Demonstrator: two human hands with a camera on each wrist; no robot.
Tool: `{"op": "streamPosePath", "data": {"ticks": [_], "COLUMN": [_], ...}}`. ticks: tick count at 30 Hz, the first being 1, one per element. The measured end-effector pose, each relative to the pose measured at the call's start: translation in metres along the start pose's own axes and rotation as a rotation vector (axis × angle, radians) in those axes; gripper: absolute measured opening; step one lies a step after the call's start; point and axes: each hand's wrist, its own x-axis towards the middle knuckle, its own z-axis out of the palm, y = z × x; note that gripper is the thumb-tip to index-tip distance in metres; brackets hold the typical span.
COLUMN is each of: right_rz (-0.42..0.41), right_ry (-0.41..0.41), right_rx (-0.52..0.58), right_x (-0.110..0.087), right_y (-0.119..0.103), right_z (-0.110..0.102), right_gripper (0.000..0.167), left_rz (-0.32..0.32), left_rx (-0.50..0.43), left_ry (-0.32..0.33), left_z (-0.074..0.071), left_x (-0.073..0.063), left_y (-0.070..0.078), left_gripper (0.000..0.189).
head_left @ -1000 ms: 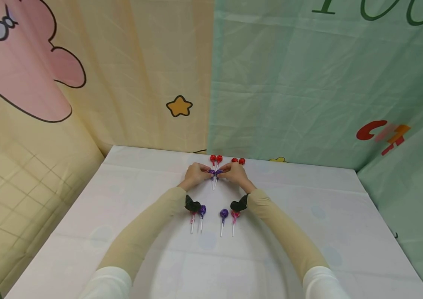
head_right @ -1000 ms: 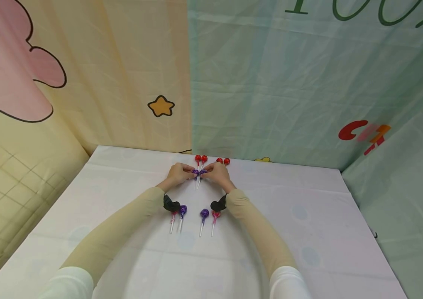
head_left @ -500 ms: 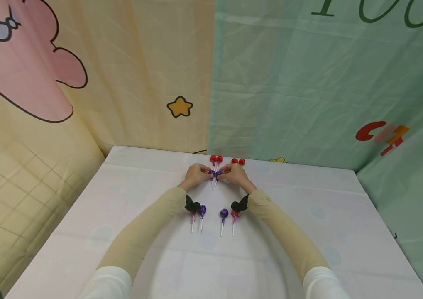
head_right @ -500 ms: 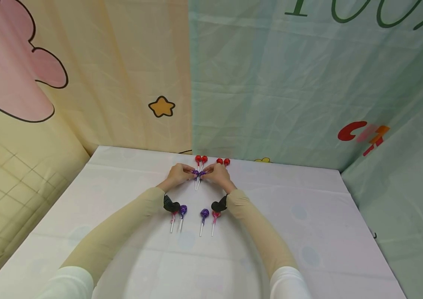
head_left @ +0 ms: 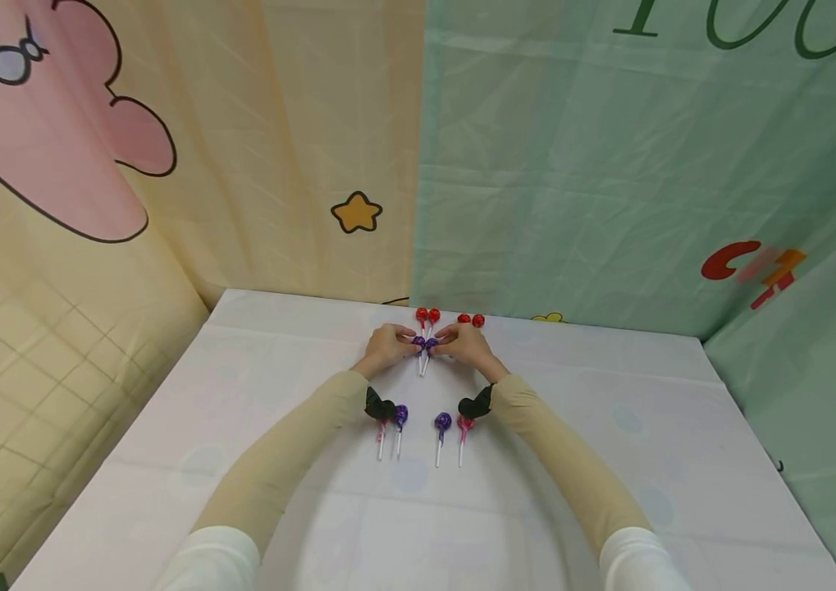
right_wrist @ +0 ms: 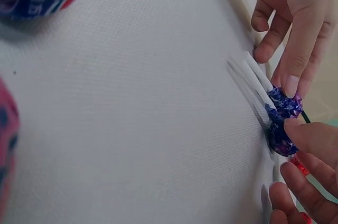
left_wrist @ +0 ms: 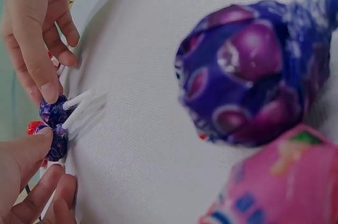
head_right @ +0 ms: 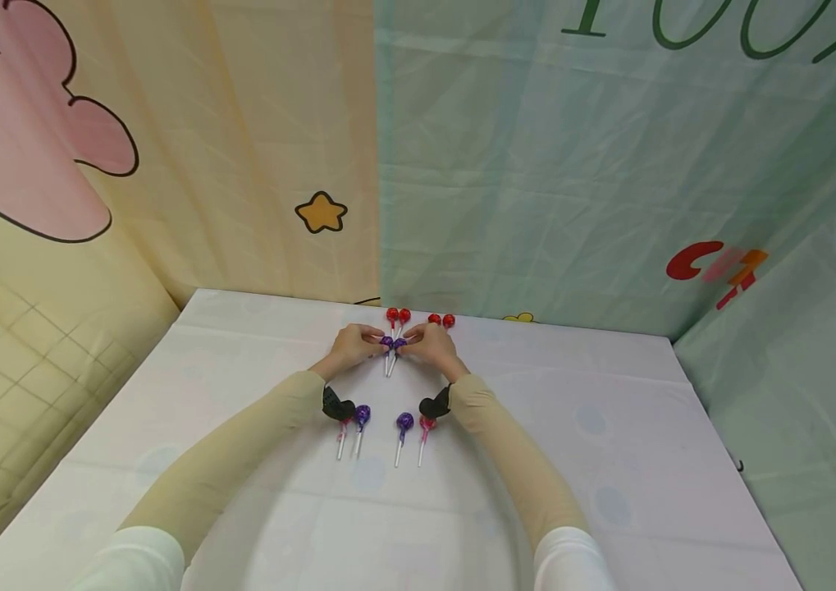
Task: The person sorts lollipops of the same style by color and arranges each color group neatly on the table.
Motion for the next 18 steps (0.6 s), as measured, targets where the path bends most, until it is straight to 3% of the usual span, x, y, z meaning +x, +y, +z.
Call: {"op": "streamPosePath", "data": {"ticks": [9, 18], "right_rz": [0.014, -0.056], "right_ry": [0.005, 0.030], "right_rx": [0.021, -0.021], "right_x": [-0.004, -0.018], "right_y": [0.003, 0.008], "right_z": [-0.009, -0.020], "right_gripper": [0.033, 0.036], "left_rz": [0.007, 0.016], "left_rx": [0.002, -0.009], "left_ry": [0.015, 0.037], "left_z": [-0.006, -0.016], "left_x": [-0.004, -0.017], "left_y": [0.000, -0.007], "left_gripper": [0.033, 0.036]}}
